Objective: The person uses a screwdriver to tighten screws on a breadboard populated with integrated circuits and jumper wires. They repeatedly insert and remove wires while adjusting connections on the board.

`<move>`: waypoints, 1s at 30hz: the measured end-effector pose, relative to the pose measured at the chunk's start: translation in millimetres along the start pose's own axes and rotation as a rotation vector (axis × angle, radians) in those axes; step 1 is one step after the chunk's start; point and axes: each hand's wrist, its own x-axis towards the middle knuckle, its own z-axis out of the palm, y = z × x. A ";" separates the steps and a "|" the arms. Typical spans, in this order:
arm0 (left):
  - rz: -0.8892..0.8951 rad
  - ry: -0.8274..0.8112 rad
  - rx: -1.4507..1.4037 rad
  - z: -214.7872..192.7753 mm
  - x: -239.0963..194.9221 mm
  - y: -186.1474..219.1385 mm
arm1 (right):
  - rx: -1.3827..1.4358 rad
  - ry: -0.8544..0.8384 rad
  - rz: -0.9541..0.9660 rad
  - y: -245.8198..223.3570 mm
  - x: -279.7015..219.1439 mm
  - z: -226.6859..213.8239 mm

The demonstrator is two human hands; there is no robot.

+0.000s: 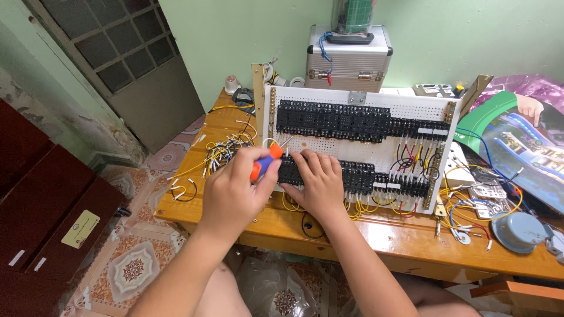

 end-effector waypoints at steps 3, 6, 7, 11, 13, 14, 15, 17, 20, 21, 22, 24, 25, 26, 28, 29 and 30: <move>-0.008 0.036 -0.039 -2.8 -25.9 -1.1 | 0.002 0.020 -0.008 -0.5 1.1 -1.7; -0.003 0.042 0.043 1.9 -46.0 -2.5 | 0.034 0.050 0.000 -0.7 -0.6 3.1; -0.007 0.041 0.042 4.0 -49.7 -3.4 | 0.035 0.047 -0.001 -0.7 -1.3 3.4; -0.011 0.021 0.016 11.0 -59.1 -5.6 | 0.058 0.065 0.027 -1.8 -2.3 5.0; -0.002 0.020 0.034 14.0 -60.8 -4.9 | 0.070 0.069 0.030 -2.1 -2.1 5.3; 0.015 0.009 0.042 15.2 -61.1 -4.3 | 0.066 0.077 0.026 -2.2 -1.5 5.2; 0.030 -0.002 0.050 16.5 -62.0 -3.1 | 0.062 0.084 0.023 -2.3 -1.7 4.9; 0.042 -0.010 0.076 18.7 -61.7 -3.9 | 0.061 0.083 0.018 -2.6 -1.2 3.6; 0.051 -0.025 0.104 22.6 -60.9 -2.5 | 0.049 0.096 0.011 0.0 -2.7 7.9; 0.044 -0.034 0.106 24.0 -60.7 -1.6 | 0.041 0.103 0.007 1.3 -3.9 10.4; 0.046 -0.034 0.107 19.4 -56.0 2.8 | 0.041 0.105 0.008 1.1 -4.6 10.6; -0.006 -0.126 -0.025 10.9 -45.3 11.6 | 0.040 0.105 0.008 2.2 -4.4 10.5; 0.001 -0.121 -0.028 12.5 -44.2 11.4 | 0.034 0.111 0.008 2.3 -5.0 10.8; 0.011 -0.117 0.028 13.8 -42.9 11.4 | 0.049 0.097 0.008 2.2 -5.5 10.6; 0.029 -0.098 0.081 19.1 -41.2 10.1 | 0.054 0.094 0.001 4.4 -4.6 11.2; 0.048 -0.070 0.171 21.8 -42.0 8.7 | 0.054 0.096 0.001 4.1 -5.0 12.5; 0.066 -0.041 0.262 24.7 -42.8 7.0 | 0.053 0.097 0.002 3.9 -5.5 14.2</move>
